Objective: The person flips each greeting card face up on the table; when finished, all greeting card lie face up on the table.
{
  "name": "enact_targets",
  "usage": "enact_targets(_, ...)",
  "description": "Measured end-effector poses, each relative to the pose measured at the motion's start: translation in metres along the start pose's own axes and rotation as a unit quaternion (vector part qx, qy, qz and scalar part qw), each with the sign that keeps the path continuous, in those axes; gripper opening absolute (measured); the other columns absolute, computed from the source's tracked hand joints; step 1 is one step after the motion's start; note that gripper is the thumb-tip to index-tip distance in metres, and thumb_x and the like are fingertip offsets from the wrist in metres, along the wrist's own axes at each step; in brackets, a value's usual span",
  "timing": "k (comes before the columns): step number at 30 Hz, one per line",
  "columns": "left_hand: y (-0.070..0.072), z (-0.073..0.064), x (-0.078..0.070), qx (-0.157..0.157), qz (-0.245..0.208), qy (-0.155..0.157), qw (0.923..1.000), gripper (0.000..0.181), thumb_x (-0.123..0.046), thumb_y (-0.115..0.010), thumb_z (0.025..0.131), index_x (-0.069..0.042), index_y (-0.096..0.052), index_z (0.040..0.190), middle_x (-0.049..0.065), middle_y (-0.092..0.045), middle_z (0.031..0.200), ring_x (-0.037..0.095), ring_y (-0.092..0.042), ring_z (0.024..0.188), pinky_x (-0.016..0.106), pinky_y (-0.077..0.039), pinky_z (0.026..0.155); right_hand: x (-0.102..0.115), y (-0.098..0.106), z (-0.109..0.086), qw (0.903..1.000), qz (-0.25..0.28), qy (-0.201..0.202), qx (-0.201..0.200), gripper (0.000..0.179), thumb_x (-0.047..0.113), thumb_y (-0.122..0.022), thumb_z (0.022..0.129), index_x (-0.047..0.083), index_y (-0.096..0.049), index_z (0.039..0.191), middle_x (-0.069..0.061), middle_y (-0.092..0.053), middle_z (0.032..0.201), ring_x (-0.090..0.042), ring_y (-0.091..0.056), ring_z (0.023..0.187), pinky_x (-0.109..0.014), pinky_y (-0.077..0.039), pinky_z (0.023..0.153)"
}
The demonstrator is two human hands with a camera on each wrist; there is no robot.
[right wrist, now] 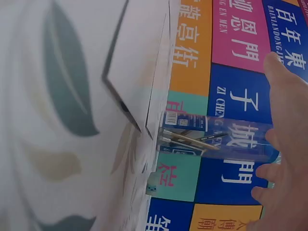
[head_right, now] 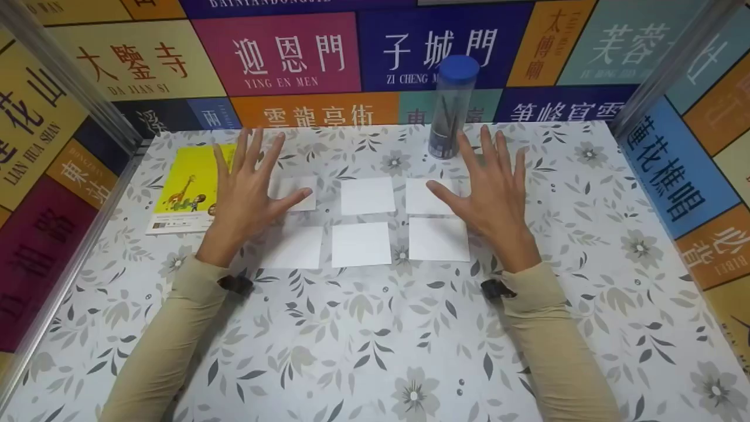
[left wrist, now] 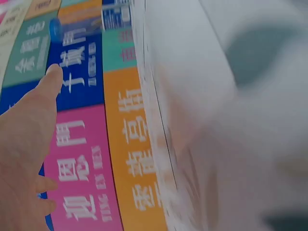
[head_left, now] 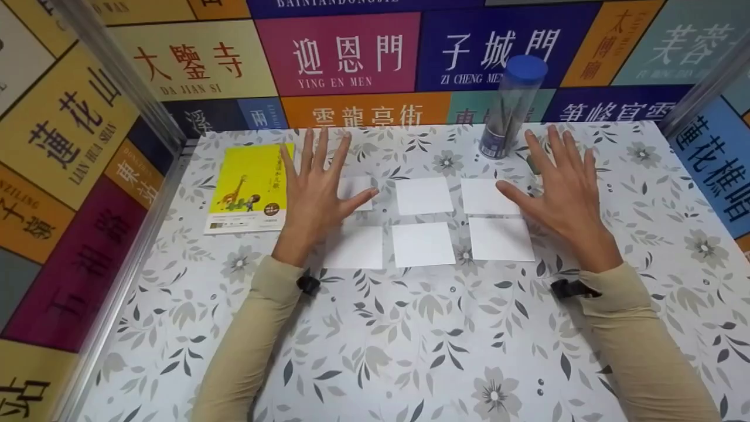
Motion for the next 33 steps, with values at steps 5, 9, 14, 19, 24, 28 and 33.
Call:
enact_targets(5, 0.001, 0.0, -0.034, -0.007, -0.037, -0.069, 0.9969, 0.097, -0.081, -0.055, 0.097, -0.026, -0.029, 0.173, 0.014, -0.02, 0.182, 0.036, -0.015, 0.17, 0.063, -0.005, 0.137, 0.004, 0.004, -0.006, 0.9952, 0.071, 0.055, 0.038, 0.07, 0.05, -0.074, 0.101, 0.022, -0.051, 0.16, -0.016, -0.044, 0.168, -0.041, -0.036, 0.158, -0.072, -0.031, 0.125)
enact_targets(9, -0.004, -0.002, -0.067, 0.022, -0.112, -0.134, 0.9843, 0.096, -0.07, -0.064, 0.099, -0.019, -0.029, 0.172, 0.016, -0.031, 0.177, 0.035, -0.028, 0.166, 0.054, -0.012, 0.138, 0.004, -0.001, -0.01, 0.9834, 0.105, 0.047, 0.14, 0.048, 0.042, -0.078, 0.1, 0.009, -0.065, 0.133, -0.018, -0.061, 0.135, -0.039, -0.054, 0.13, -0.062, -0.045, 0.109)
enact_targets(14, -0.013, -0.006, -0.114, 0.095, -0.186, -0.202, 0.9567, 0.092, -0.067, -0.068, 0.098, -0.011, -0.041, 0.166, 0.015, -0.054, 0.164, 0.032, -0.05, 0.153, 0.046, -0.033, 0.133, -0.006, -0.011, -0.013, 0.9689, 0.109, 0.036, 0.219, 0.055, 0.043, -0.087, 0.092, 0.006, -0.065, 0.126, -0.02, -0.063, 0.121, -0.036, -0.057, 0.115, -0.055, -0.045, 0.099)
enact_targets(19, -0.023, 0.0, -0.156, 0.215, -0.22, -0.234, 0.9224, 0.076, -0.06, -0.07, 0.1, -0.011, -0.057, 0.156, 0.01, -0.068, 0.147, 0.025, -0.064, 0.133, 0.038, -0.054, 0.113, -0.018, -0.018, -0.015, 0.9579, 0.113, 0.022, 0.263, 0.071, 0.045, -0.093, 0.085, 0.001, -0.062, 0.132, -0.023, -0.063, 0.125, -0.039, -0.058, 0.118, -0.056, -0.046, 0.103)
enact_targets(24, -0.031, 0.019, -0.181, 0.288, -0.243, -0.236, 0.8958, 0.067, -0.051, -0.076, 0.1, -0.011, -0.062, 0.152, 0.008, -0.071, 0.138, 0.019, -0.064, 0.12, 0.034, -0.055, 0.105, -0.026, -0.017, -0.017, 0.9502, 0.116, 0.014, 0.289, 0.075, 0.047, -0.094, 0.083, 0.001, -0.061, 0.131, -0.022, -0.06, 0.131, -0.039, -0.055, 0.124, -0.055, -0.044, 0.109)
enact_targets(28, -0.039, 0.024, -0.194, 0.299, -0.252, -0.237, 0.8893, 0.069, -0.05, -0.078, 0.099, -0.011, -0.061, 0.153, 0.008, -0.067, 0.142, 0.017, -0.063, 0.121, 0.032, -0.054, 0.107, -0.025, -0.016, -0.019, 0.9494, 0.105, 0.018, 0.295, 0.076, 0.049, -0.096, 0.08, 0.003, -0.06, 0.128, -0.021, -0.058, 0.132, -0.036, -0.053, 0.122, -0.052, -0.041, 0.106)
enact_targets(33, -0.046, 0.018, -0.2, 0.296, -0.234, -0.232, 0.8967, 0.07, -0.052, -0.083, 0.094, -0.015, -0.064, 0.15, 0.005, -0.063, 0.144, 0.019, -0.061, 0.127, 0.033, -0.053, 0.11, -0.023, -0.016, -0.018, 0.9507, 0.1, 0.025, 0.292, 0.07, 0.044, -0.097, 0.079, 0.004, -0.061, 0.124, -0.022, -0.059, 0.131, -0.037, -0.051, 0.122, -0.051, -0.039, 0.105)
Point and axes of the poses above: each hand's wrist, its own z-axis towards the middle knuckle, its own y-axis out of the back of the hand, x = y × z, the point moved 3 cm from there along z, towards the middle knuckle
